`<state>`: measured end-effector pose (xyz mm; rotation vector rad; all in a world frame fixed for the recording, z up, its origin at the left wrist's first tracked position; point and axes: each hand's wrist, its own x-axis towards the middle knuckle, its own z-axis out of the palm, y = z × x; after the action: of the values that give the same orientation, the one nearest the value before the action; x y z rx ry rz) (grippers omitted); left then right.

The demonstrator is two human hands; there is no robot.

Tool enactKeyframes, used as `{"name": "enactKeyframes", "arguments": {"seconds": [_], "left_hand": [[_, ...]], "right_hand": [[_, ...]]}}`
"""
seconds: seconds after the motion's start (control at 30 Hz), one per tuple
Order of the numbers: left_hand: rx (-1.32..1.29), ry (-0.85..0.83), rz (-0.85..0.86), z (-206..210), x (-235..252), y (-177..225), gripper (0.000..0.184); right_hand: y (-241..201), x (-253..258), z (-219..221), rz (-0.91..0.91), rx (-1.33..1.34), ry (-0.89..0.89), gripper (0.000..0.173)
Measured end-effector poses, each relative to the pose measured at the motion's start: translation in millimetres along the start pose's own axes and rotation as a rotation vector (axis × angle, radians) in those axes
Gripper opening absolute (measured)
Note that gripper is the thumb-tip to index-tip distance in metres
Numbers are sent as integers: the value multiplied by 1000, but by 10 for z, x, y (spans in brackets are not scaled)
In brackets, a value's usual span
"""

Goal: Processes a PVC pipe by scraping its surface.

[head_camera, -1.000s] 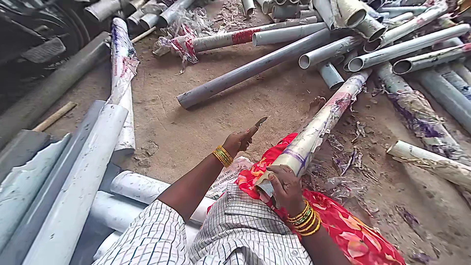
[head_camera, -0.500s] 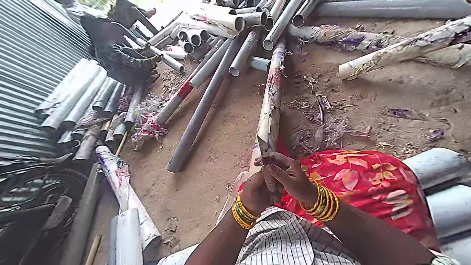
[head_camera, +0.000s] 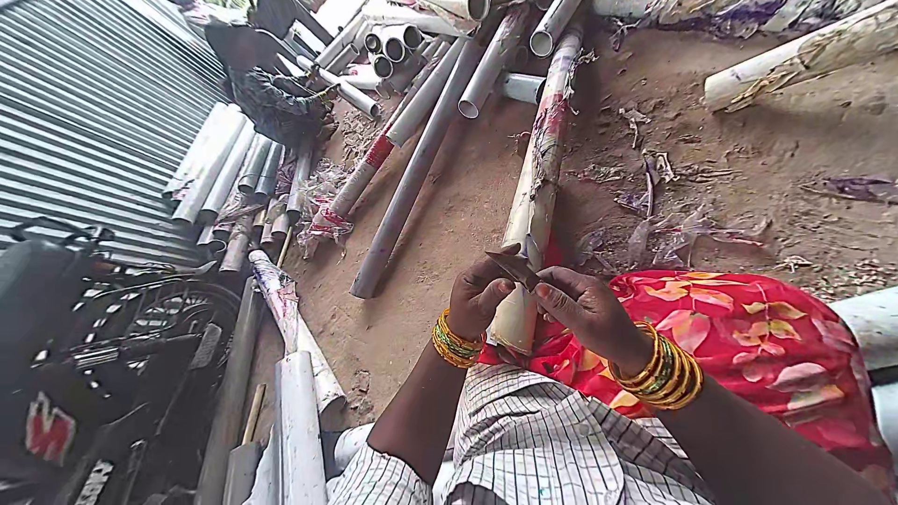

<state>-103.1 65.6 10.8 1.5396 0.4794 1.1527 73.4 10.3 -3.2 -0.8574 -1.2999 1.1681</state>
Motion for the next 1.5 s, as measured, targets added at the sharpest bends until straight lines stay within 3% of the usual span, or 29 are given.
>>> {"name": "enactKeyframes", "arguments": {"seconds": [0.13, 0.3, 0.47, 0.53, 0.6, 0.67, 0.73, 0.83, 0.93, 1.0, 1.07, 1.2, 1.4, 1.5], "left_hand": [[-53, -15, 25, 1, 15, -35, 18], [-54, -117, 59, -112, -6, -8, 21], [-53, -87, 50, -144, -50, 47, 17], [-48, -80, 13, -159, -67, 79, 20], [-39, -53, -74, -187, -108, 120, 35], [17, -6, -160, -250, -175, 151, 42], [139, 90, -201, -328, -272, 158, 25], [511, 187, -228, -518, -470, 111, 19], [862, 47, -397, -720, -712, 39, 26], [834, -99, -594, -747, -831, -20, 38], [789, -176, -664, -734, -910, -128, 39], [799, -260, -595, -735, -933, -297, 33], [917, -340, -237, -654, -956, -448, 38], [962, -431, -166, -507, -854, -382, 36]], "right_hand": [[-10, -4, -12, 97, 154, -81, 17], [-6, -1, 1, 159, 401, -179, 21], [-16, -4, 56, 191, 451, -212, 21], [-16, -2, 59, 212, 485, -228, 23], [12, -13, 59, 212, 493, -222, 25], [71, -17, 39, 182, 437, -196, 24], [154, -20, 4, 139, 273, -156, 19], [248, -52, -36, 112, 32, -112, 21], [297, -105, -56, 133, 8, -87, 18], [310, -173, -63, 198, -21, -76, 19], [295, -272, -55, 344, -108, -94, 28], [326, -522, -72, 529, -325, -189, 58], [221, -662, -77, 412, -421, -112, 42], [146, -672, -38, 367, -386, -54, 37]]}}
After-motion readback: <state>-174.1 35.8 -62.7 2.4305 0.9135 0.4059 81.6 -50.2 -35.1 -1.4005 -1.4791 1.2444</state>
